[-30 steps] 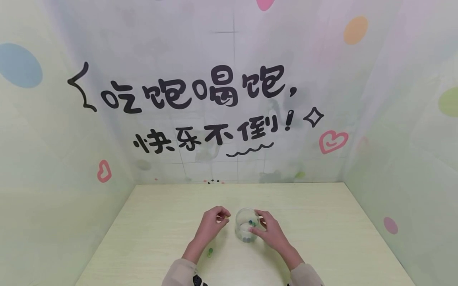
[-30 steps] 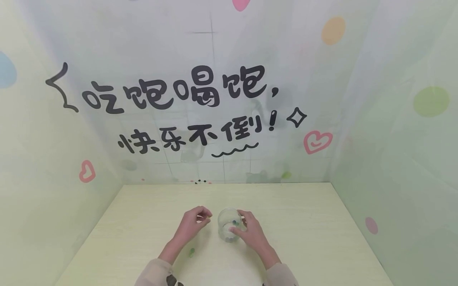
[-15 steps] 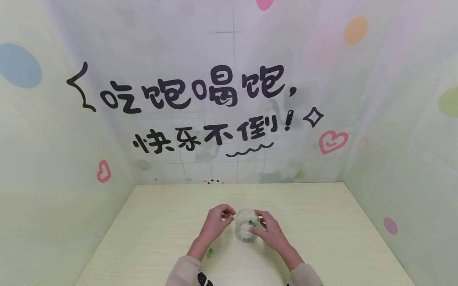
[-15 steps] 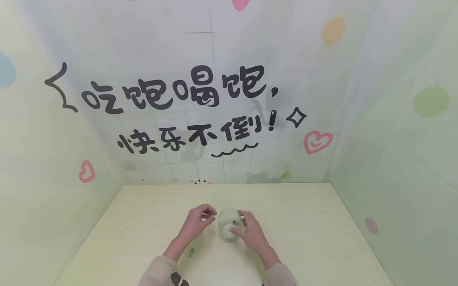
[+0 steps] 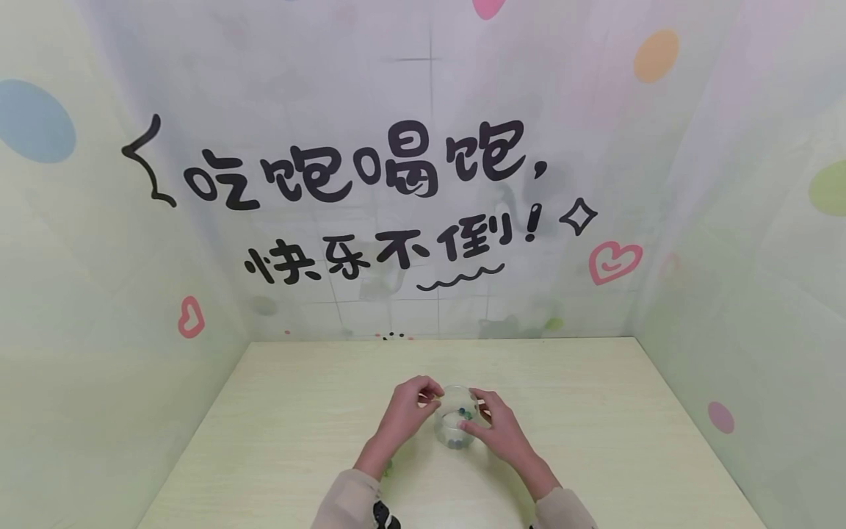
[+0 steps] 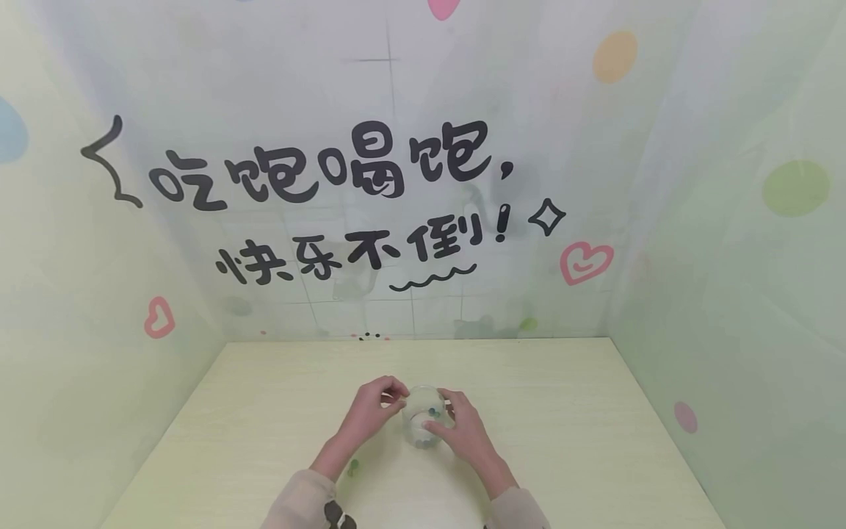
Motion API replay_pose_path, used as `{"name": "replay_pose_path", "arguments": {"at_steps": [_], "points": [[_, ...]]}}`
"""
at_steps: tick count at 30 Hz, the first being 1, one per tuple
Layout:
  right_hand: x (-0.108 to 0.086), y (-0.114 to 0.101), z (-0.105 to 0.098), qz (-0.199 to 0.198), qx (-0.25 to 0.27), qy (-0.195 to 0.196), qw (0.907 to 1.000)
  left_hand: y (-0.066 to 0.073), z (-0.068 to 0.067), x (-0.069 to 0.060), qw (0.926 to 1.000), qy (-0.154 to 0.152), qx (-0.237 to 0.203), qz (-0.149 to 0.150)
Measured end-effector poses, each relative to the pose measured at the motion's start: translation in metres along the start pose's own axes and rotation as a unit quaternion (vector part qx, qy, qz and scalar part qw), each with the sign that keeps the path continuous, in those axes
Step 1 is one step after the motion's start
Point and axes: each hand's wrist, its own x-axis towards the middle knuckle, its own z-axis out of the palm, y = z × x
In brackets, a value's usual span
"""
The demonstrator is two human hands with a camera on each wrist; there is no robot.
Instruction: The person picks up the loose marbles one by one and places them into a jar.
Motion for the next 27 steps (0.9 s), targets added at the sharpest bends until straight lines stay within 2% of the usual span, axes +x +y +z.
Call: {"name": "replay_pose_path", "arguments": {"at_steps": [16,19,27], "points": [[-0.0008,-0.0012,0.0007,0.001,-0.001,-0.002,1.0,0.004,0.0069,0.001,0.9999,-0.011,-0.002,-0.002],[-0.0011,-0.0007,0.0001,0.0,-0.001,-0.002,1.0,0.0028,0.0064,0.0007,1.0,-0.009,0.001,0.001],[-0.0012,0.0005,-0.0009,0.001,0.004,-0.001,1.0,-0.0014,0.0026,-0.0012,0.9999,-0.008,0.004,-0.014]]}}
